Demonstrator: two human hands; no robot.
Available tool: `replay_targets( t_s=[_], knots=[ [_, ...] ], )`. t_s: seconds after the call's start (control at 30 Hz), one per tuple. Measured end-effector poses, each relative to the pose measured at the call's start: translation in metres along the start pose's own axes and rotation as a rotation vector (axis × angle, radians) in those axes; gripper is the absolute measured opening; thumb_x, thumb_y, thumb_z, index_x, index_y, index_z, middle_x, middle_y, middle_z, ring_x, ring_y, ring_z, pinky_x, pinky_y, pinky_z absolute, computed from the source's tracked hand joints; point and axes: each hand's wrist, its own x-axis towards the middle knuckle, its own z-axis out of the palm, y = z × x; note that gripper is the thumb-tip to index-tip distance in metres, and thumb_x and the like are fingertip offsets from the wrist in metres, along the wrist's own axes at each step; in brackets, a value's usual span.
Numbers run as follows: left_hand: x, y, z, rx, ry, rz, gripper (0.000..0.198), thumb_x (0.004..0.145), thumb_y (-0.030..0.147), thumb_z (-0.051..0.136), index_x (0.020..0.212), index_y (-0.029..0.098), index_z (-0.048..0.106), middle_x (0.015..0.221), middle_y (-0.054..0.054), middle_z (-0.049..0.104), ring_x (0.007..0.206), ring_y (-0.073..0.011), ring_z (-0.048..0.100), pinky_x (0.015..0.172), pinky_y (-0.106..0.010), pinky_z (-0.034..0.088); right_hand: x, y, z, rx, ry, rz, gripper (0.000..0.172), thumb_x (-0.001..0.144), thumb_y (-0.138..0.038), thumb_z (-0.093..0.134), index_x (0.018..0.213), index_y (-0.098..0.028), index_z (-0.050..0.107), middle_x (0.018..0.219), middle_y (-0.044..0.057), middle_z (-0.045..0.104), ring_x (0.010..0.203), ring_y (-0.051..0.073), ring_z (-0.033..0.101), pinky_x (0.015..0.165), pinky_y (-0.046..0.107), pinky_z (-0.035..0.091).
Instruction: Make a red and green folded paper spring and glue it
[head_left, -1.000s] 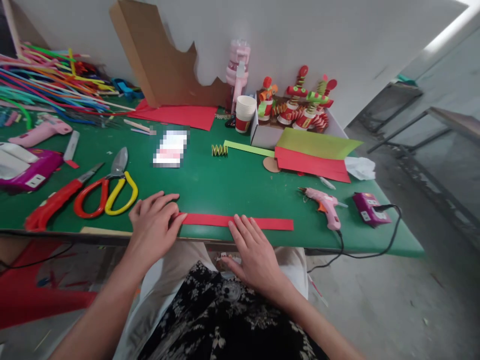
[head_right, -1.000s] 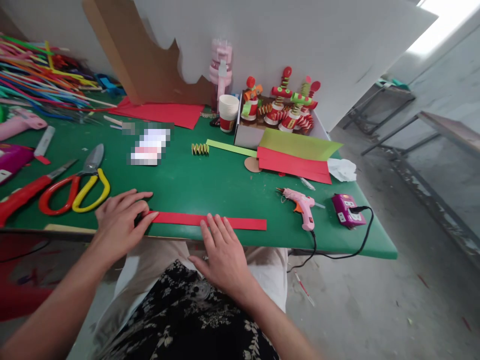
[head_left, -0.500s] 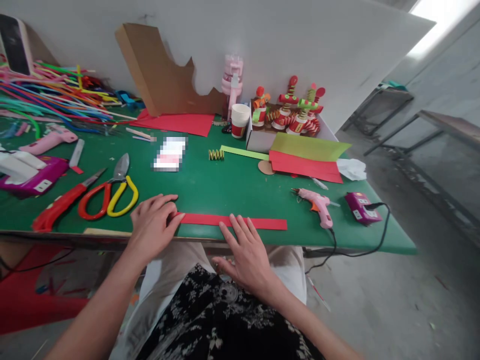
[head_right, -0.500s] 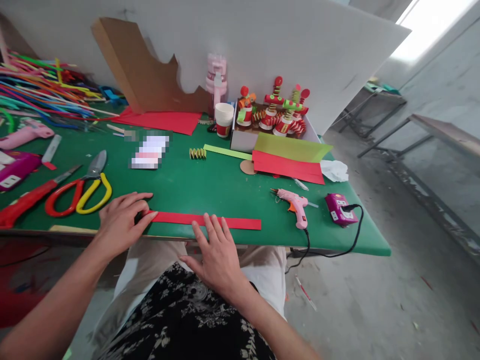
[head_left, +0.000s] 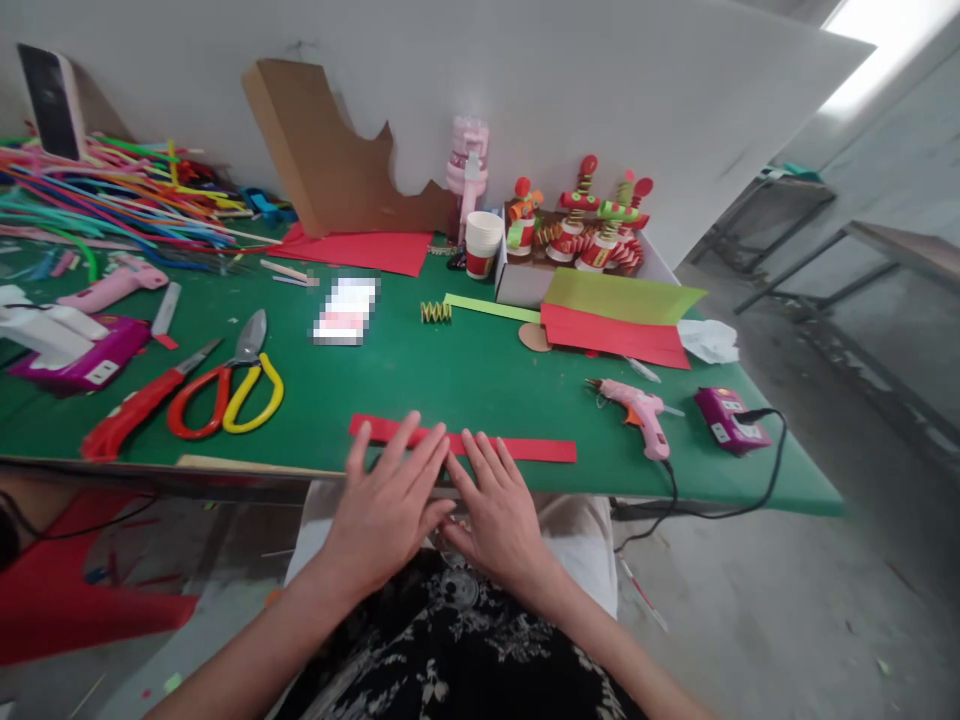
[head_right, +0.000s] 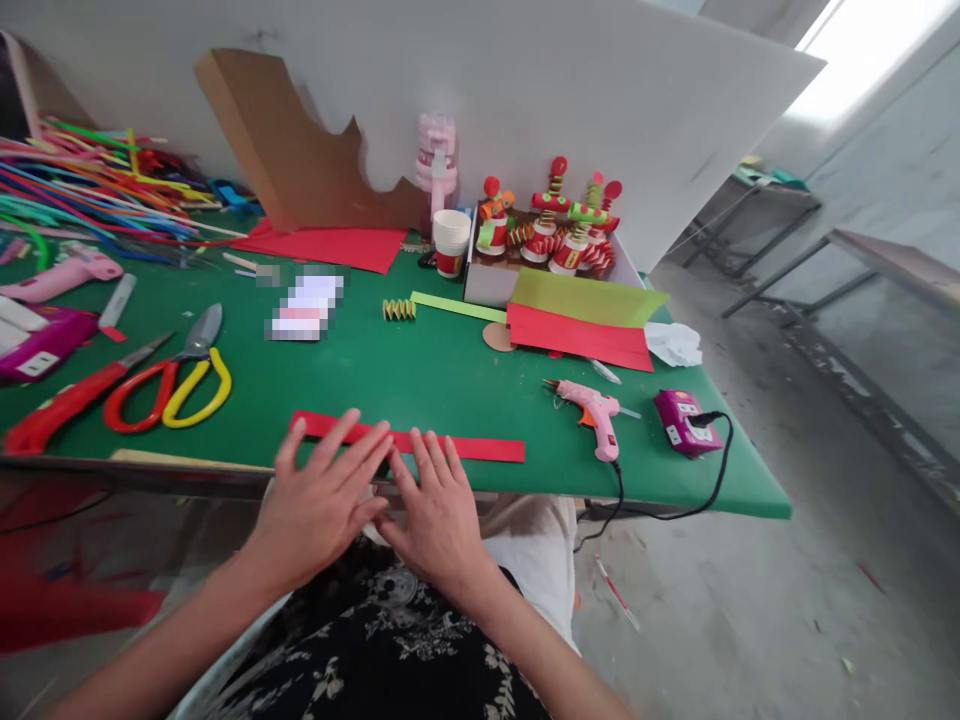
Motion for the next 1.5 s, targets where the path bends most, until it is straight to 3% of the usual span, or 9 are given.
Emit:
replay_targets(
  t_s=[0.1, 0.27, 0.53, 0.73, 0.93, 1.03, 1.2, 1.37, 1.5],
  knots=[
    [-0.004, 0.008, 0.012, 0.046, -0.083, -0.002, 0.043, 0.099, 0.043, 0.044, 0.136, 0.025, 0.059, 0.149, -0.005, 0.054, 0.143, -0.0306, 0.041, 0.125, -0.055, 0.003, -0.001, 0.002, 0.002, 0.005, 0.018, -0.019, 0.078, 0.087, -0.047, 0.063, 0.153, -0.018, 0.037, 0.159, 0.017, 0.037, 0.147, 0.033, 0.035, 0.119, 0.053, 0.033],
    [-0.009, -0.001, 0.019, 0.155, -0.035, 0.014, 0.053, 0.099, 0.05, 0.042, 0.138, 0.019, 0.058, 0.146, -0.009, 0.056, 0.143, -0.0305, 0.041, 0.124, -0.056, -0.003, -0.001, 0.004, 0.005, -0.004, 0.072, -0.031, 0.076, 0.087, -0.044, 0.062, 0.154, -0.018, 0.036, 0.157, 0.017, 0.04, 0.145, 0.033, 0.039, 0.118, 0.054, 0.034],
    [-0.011, -0.015, 0.016, 0.13, -0.033, 0.041, 0.055, 0.098, 0.053, 0.044, 0.138, 0.019, 0.057, 0.145, -0.01, 0.058, 0.139, -0.0311, 0.046, 0.124, -0.056, 0.004, -0.001, 0.004, 0.005, 0.0, 0.08, -0.031, 0.073, 0.091, -0.043, 0.058, 0.155, -0.02, 0.033, 0.158, 0.015, 0.039, 0.145, 0.032, 0.039, 0.118, 0.053, 0.035],
    [-0.024, -0.047, 0.007, 0.076, -0.075, -0.026, 0.061, 0.098, 0.055, 0.04, 0.147, 0.019, 0.048, 0.149, -0.012, 0.052, 0.144, -0.0358, 0.039, 0.121, -0.061, 0.005, 0.001, 0.002, 0.006, -0.017, 0.103, -0.014, 0.062, 0.094, -0.044, 0.054, 0.149, -0.017, 0.044, 0.155, 0.016, 0.043, 0.144, 0.032, 0.041, 0.118, 0.052, 0.035],
    [-0.04, -0.091, -0.008, 0.07, -0.142, -0.086, 0.063, 0.096, 0.055, 0.043, 0.151, 0.025, 0.042, 0.151, -0.01, 0.05, 0.147, -0.0371, 0.032, 0.119, -0.064, 0.01, 0.001, 0.002, 0.004, -0.014, 0.088, -0.017, 0.062, 0.094, -0.043, 0.053, 0.15, -0.018, 0.043, 0.156, 0.016, 0.041, 0.145, 0.032, 0.04, 0.117, 0.053, 0.036],
    [-0.043, -0.103, -0.019, 0.096, -0.105, -0.157, 0.061, 0.097, 0.052, 0.042, 0.15, 0.023, 0.043, 0.15, -0.012, 0.052, 0.146, -0.0375, 0.034, 0.119, -0.063, 0.013, 0.001, 0.002, 0.003, -0.02, 0.091, -0.018, 0.062, 0.095, -0.043, 0.053, 0.149, -0.017, 0.044, 0.155, 0.018, 0.042, 0.144, 0.033, 0.041, 0.117, 0.053, 0.037],
    [-0.036, -0.071, -0.025, 0.143, 0.053, -0.13, 0.065, 0.098, 0.045, 0.04, 0.156, 0.016, 0.031, 0.153, -0.016, 0.047, 0.148, -0.0335, 0.033, 0.121, -0.055, 0.013, 0.001, 0.001, 0.001, -0.004, 0.078, -0.022, 0.063, 0.094, -0.044, 0.054, 0.15, -0.017, 0.043, 0.156, 0.017, 0.042, 0.144, 0.032, 0.041, 0.118, 0.051, 0.035],
    [-0.02, -0.018, 0.009, 0.095, -0.032, 0.148, 0.064, 0.099, 0.055, 0.036, 0.149, 0.016, 0.045, 0.15, -0.011, 0.052, 0.145, -0.0287, 0.038, 0.123, -0.048, 0.008, 0.0, 0.002, 0.005, 0.011, 0.084, -0.004, 0.063, 0.093, -0.046, 0.056, 0.148, -0.017, 0.047, 0.156, 0.018, 0.042, 0.144, 0.033, 0.041, 0.118, 0.052, 0.034],
    [-0.019, -0.019, 0.027, 0.144, -0.036, 0.096, 0.064, 0.1, 0.054, 0.033, 0.145, 0.011, 0.048, 0.151, -0.013, 0.05, 0.143, -0.0289, 0.042, 0.121, -0.047, 0.018, 0.0, 0.002, 0.005, 0.03, 0.075, -0.003, 0.064, 0.093, -0.049, 0.056, 0.148, -0.018, 0.047, 0.156, 0.016, 0.042, 0.144, 0.032, 0.041, 0.118, 0.05, 0.034]
  ],
)
